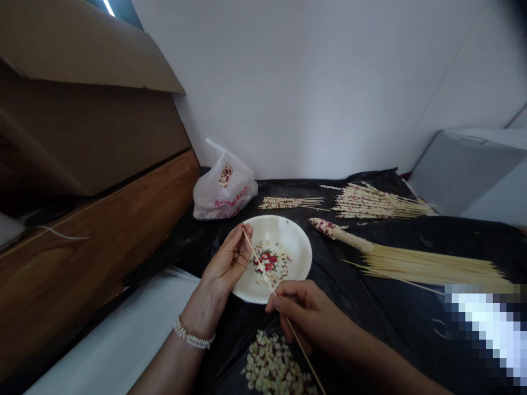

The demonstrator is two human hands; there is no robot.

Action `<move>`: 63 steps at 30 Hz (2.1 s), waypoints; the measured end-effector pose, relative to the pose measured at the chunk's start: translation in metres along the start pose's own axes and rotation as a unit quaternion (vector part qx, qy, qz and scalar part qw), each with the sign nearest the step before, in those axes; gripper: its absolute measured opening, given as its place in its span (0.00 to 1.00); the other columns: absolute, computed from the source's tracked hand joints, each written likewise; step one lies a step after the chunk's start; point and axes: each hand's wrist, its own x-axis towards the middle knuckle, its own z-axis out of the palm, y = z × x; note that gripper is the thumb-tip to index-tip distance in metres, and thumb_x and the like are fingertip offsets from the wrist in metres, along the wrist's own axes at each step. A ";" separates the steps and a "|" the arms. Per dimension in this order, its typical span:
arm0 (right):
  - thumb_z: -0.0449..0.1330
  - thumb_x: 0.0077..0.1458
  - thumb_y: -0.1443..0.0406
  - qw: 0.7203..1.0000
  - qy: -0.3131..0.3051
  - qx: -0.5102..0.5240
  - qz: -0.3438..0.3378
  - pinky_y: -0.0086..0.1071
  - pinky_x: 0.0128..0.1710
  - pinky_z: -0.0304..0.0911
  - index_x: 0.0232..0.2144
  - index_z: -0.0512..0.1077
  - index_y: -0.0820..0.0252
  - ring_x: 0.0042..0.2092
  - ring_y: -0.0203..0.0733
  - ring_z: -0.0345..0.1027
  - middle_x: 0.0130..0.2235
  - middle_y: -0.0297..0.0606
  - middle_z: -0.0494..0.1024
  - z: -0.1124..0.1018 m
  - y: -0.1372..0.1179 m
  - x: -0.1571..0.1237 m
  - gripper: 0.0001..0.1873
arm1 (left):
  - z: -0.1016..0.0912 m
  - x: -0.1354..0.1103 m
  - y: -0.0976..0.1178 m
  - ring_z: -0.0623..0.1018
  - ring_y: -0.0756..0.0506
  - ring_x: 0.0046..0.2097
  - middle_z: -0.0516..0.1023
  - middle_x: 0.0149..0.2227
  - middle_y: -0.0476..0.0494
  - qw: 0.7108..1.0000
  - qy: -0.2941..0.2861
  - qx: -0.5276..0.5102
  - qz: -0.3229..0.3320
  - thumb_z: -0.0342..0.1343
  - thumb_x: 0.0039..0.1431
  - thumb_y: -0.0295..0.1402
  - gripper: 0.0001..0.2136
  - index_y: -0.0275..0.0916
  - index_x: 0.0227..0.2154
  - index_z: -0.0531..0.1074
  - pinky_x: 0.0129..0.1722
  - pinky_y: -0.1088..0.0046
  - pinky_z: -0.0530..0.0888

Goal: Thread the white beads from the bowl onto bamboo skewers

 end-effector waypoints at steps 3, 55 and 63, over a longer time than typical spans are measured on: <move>0.57 0.57 0.54 1.000 0.005 -0.001 0.003 0.21 0.12 0.45 0.32 0.71 0.63 0.12 0.26 0.52 0.15 0.25 0.68 0.000 -0.001 0.000 0.16 | 0.001 -0.001 0.000 0.81 0.50 0.32 0.80 0.33 0.40 1.000 0.003 0.006 0.008 0.51 0.62 0.19 0.07 0.30 0.38 0.73 0.31 0.80 0.79; 0.54 0.60 0.63 0.994 0.067 -0.077 -0.033 0.23 0.17 0.46 0.28 0.71 0.61 0.15 0.27 0.50 0.14 0.24 0.64 -0.001 0.001 0.003 0.11 | -0.005 0.006 0.001 0.78 0.52 0.29 0.78 0.29 0.45 0.998 -0.031 0.057 0.001 0.55 0.60 0.23 0.04 0.32 0.34 0.74 0.29 0.80 0.77; 0.53 0.58 0.65 0.990 0.082 -0.100 -0.055 0.24 0.18 0.46 0.27 0.71 0.62 0.16 0.28 0.50 0.14 0.25 0.63 0.000 -0.001 0.003 0.11 | -0.003 0.004 -0.001 0.78 0.52 0.28 0.78 0.28 0.45 0.998 -0.032 0.055 -0.003 0.53 0.61 0.22 0.05 0.32 0.33 0.74 0.28 0.81 0.77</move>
